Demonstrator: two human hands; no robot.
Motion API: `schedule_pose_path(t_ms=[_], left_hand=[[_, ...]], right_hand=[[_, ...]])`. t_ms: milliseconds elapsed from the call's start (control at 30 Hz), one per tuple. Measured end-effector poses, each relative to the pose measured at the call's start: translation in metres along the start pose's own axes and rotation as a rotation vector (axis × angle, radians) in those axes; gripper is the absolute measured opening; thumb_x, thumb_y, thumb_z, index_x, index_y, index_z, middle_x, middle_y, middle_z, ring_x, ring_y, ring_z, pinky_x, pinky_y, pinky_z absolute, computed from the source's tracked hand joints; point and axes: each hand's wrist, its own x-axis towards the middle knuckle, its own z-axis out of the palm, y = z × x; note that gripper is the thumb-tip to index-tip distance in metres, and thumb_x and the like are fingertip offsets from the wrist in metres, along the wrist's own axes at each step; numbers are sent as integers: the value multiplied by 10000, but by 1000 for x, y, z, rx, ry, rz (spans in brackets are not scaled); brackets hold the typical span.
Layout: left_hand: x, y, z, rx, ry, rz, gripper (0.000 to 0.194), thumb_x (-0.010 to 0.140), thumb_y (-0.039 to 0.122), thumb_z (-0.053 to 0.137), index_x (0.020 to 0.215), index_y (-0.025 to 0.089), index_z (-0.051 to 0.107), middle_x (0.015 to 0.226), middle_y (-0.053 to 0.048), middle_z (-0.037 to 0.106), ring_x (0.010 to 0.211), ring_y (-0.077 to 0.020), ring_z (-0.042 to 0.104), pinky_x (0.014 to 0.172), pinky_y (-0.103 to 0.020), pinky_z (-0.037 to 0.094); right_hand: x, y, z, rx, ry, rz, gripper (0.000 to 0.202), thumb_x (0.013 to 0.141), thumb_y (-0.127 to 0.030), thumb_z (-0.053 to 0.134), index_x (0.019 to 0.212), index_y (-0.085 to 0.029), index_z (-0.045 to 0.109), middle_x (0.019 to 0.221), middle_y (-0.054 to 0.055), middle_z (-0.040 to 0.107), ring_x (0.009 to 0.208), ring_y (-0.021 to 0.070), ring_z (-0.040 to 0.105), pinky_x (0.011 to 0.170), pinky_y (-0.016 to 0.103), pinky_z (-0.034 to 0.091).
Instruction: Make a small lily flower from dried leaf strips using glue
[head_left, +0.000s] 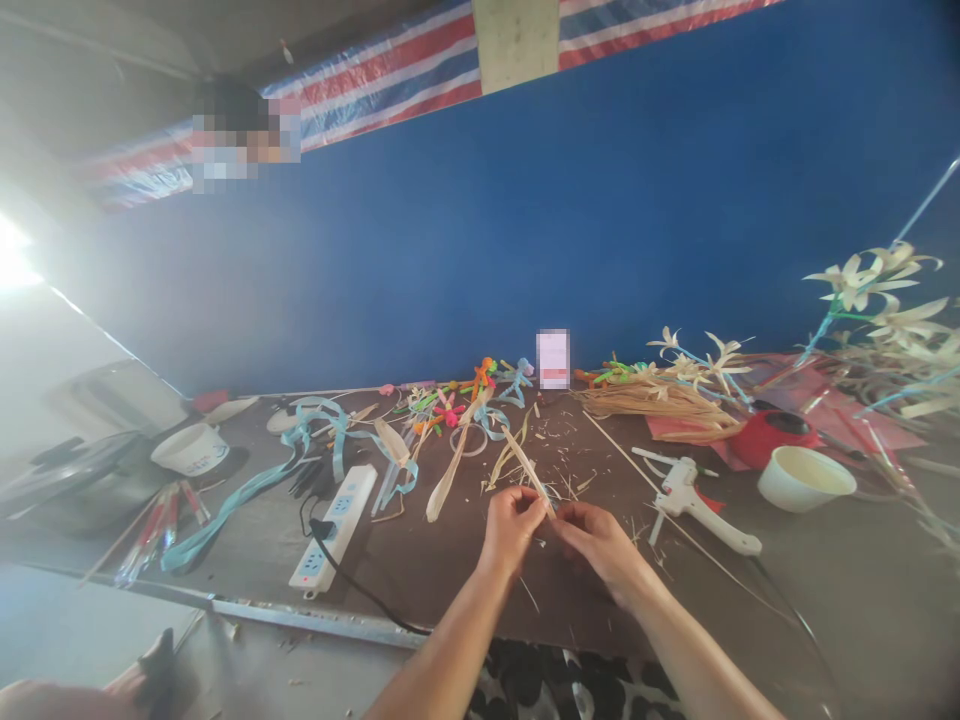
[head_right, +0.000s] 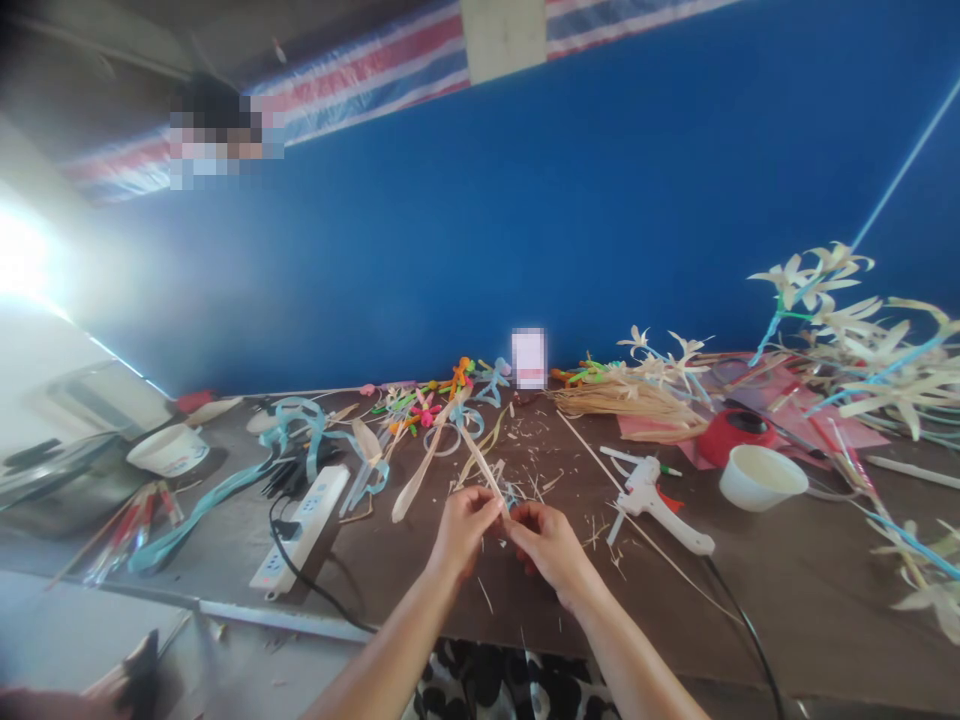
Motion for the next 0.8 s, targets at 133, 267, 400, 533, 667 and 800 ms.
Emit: schedule_pose_path(t_ms=[133,267,400,533,667,800], left_hand=[[0,3,0,-20,-8,-18,186,615,320,616,658,142,588,551,-3,565,494,-115,506,482,-213,383],[-2,4,3,-213,-10,-116,191,612,316,615,608,137,547,498,19,512,431,-86,456,439,-206,365],[-4,7,4,-303,-28,-119,194,595,301,632,607,138,528,512,27,498,442,-78,451,430,-196,361],[-5,14,3,-228,-58,-88,186,600,298,635,641,144,540,564,17,528,486,-83,475,425,-177,354],[-5,19,1,-133,-72,-81,188,591,303,639,637,147,544,548,16,538,467,-87,482,402,-173,335],[-5,18,1,-141,-62,-97,207,575,306,650,673,142,572,545,15,540,456,-86,478,395,-177,341]], right_hand=[[1,-2,2,1,-7,-57,246,671,-392,554,575,-173,494,426,-71,418,371,61,353,364,184,268],[1,1,3,58,-56,-28,254,649,-396,582,567,-179,477,431,-72,433,389,67,369,375,185,284],[-2,4,1,88,-89,20,273,643,-404,589,559,-181,456,437,-69,430,404,73,388,381,185,313],[-3,1,-3,86,-97,25,257,647,-414,587,616,-177,493,487,-61,440,430,76,401,373,176,320],[-1,-3,-1,17,-24,-56,259,681,-438,541,664,-179,537,507,-51,441,433,77,389,376,177,315],[0,-3,2,-58,14,-102,305,691,-449,526,566,-172,502,453,-58,402,387,58,310,372,184,249]])
